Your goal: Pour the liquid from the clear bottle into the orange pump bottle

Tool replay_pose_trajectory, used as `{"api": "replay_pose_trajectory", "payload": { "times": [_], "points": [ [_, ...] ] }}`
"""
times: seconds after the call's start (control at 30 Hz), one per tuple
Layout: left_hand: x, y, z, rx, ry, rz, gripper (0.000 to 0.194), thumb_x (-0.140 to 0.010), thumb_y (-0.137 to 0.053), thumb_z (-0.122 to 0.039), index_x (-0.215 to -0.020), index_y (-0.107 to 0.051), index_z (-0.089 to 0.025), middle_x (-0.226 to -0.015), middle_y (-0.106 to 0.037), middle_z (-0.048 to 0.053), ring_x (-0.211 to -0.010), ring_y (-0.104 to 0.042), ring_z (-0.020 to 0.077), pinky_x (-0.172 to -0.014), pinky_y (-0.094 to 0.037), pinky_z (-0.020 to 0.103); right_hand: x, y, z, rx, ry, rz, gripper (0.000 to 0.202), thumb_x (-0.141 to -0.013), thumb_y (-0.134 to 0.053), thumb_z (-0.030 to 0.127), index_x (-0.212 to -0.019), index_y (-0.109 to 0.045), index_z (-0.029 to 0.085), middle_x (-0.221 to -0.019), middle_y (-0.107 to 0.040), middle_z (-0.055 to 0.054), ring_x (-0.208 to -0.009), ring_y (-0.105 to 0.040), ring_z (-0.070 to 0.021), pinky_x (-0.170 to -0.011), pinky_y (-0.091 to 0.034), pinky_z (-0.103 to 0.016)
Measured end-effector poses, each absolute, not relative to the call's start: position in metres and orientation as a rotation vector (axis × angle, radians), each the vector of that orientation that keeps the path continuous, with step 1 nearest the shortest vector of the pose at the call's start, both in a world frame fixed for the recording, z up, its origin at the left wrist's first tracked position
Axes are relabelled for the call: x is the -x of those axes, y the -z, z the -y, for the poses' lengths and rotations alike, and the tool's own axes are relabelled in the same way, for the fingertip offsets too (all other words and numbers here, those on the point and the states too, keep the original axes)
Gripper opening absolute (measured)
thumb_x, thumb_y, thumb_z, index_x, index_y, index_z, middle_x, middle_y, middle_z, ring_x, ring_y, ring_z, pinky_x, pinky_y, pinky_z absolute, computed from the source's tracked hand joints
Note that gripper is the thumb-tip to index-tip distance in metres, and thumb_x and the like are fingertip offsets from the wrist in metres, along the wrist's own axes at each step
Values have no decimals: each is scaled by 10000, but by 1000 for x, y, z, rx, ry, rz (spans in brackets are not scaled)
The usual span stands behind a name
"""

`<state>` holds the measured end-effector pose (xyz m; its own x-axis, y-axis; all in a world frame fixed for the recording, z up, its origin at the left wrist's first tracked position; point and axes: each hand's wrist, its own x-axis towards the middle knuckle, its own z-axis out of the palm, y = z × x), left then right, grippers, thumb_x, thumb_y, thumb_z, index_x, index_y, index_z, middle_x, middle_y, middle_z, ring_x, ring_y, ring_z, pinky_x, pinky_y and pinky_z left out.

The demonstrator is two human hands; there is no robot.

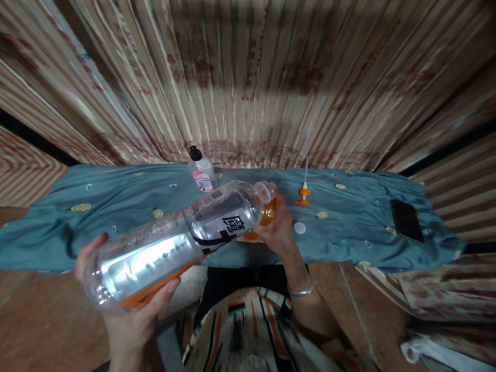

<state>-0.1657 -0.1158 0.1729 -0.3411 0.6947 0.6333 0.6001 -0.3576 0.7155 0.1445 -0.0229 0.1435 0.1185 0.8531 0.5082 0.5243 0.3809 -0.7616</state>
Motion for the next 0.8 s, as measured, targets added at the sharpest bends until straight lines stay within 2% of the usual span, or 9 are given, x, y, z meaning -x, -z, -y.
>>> {"api": "replay_pose_trajectory", "payload": {
  "times": [0.13, 0.23, 0.33, 0.5, 0.6, 0.8],
  "points": [
    [163, -176, 116, -1919, -1806, -1656, 1304, -492, -1051, -430, -1690, -540, -388, -1643, -542, 47, -1431, -561, 364, -1377, -340, 574, -144, -143, 23, 1299, -384, 1531, 788, -792, -895, 280, -1522, -604, 231, -1451, -788, -163, -1330, -790, -380, -1172, -655, -572],
    [158, -181, 116, -1966, -1813, -1648, 1275, -544, -1027, -448, -1712, -515, -429, -1640, -535, 24, -1411, -553, 356, -1412, -278, 589, -143, -142, 23, 1301, -388, 1523, 789, -782, -884, 280, -1516, -600, 233, -1442, -789, -160, -1313, -794, -379, -1172, -652, -576],
    [157, -180, 118, -1930, -1789, -1699, 1275, -512, -1047, -499, -1678, -535, -453, -1615, -528, 24, -1418, -546, 392, -1425, -230, 668, -143, -142, 22, 1285, -380, 1517, 767, -779, -855, 275, -1501, -602, 227, -1419, -795, -159, -1289, -801, -379, -1157, -657, -572],
    [159, -175, 124, -1816, -1707, -1799, 1250, -527, -1043, -541, -1660, -521, -457, -1633, -514, 54, -1535, -495, 484, -1384, -269, 772, -143, -143, 22, 1309, -382, 1518, 777, -765, -871, 285, -1492, -600, 241, -1404, -801, -151, -1281, -801, -381, -1139, -664, -558],
    [158, -178, 125, -1852, -1687, -1796, 1236, -559, -1026, -524, -1675, -500, -447, -1619, -512, 55, -1551, -493, 483, -1439, -154, 749, -142, -143, 23, 1325, -371, 1516, 772, -764, -860, 273, -1491, -602, 238, -1407, -800, -151, -1280, -803, -379, -1139, -666, -556],
    [155, -186, 121, -1958, -1744, -1719, 1255, -599, -1006, -468, -1730, -462, -464, -1644, -465, 38, -1597, -438, 428, -1444, -166, 696, -143, -143, 23, 1292, -370, 1524, 760, -760, -829, 245, -1486, -604, 221, -1396, -800, -158, -1287, -803, -384, -1157, -662, -571]
  ]
}}
